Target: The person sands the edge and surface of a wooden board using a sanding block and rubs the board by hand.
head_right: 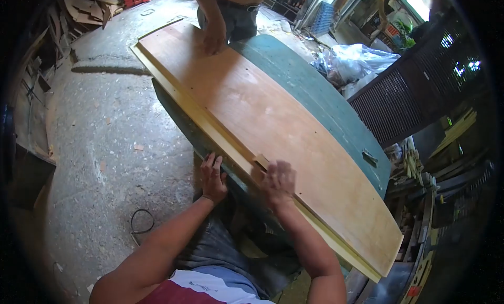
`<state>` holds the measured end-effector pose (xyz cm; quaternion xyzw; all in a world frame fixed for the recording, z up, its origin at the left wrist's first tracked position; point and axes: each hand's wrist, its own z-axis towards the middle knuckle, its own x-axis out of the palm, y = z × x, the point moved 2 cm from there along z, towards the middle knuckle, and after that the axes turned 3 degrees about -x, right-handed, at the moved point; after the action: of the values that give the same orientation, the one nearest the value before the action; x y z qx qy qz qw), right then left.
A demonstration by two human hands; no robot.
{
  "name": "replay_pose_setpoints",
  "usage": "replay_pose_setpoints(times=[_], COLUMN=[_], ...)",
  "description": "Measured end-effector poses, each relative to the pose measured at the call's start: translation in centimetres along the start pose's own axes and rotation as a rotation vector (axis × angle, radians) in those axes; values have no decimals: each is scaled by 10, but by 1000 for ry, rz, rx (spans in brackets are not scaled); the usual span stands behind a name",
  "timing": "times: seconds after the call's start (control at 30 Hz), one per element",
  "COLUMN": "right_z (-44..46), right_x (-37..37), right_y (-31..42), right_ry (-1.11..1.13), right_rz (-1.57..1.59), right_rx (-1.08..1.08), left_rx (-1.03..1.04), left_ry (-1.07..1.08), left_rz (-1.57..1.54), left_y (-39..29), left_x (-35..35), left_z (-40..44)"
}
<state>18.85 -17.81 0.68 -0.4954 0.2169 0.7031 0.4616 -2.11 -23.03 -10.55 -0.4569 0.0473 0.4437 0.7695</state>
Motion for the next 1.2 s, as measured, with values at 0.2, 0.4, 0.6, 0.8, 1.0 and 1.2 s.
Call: replay_pose_setpoints(times=[0.2,0.4,0.6,0.8,1.0,1.2], right_z=[114,137,36,71,190,141], right_x=[29,31,-10,19,59,30], right_y=[86,95,31,67,146,105], right_ry=[-15,-14,48,-45,-115,151], right_rz=[173,209,139,149,197,175], right_rx=[-54,-40,-11,-28,-17,-36], left_rx=[8,-7,17,9,-11,34], left_ry=[-3,30,15,2,43,7], left_rz=[-21,33,-3,0,34,17], left_y=[-3,-4,4,1,-3,-4], left_x=[-5,-9,0,2,-3,-11], left_z=[6,5,0,0,5,9])
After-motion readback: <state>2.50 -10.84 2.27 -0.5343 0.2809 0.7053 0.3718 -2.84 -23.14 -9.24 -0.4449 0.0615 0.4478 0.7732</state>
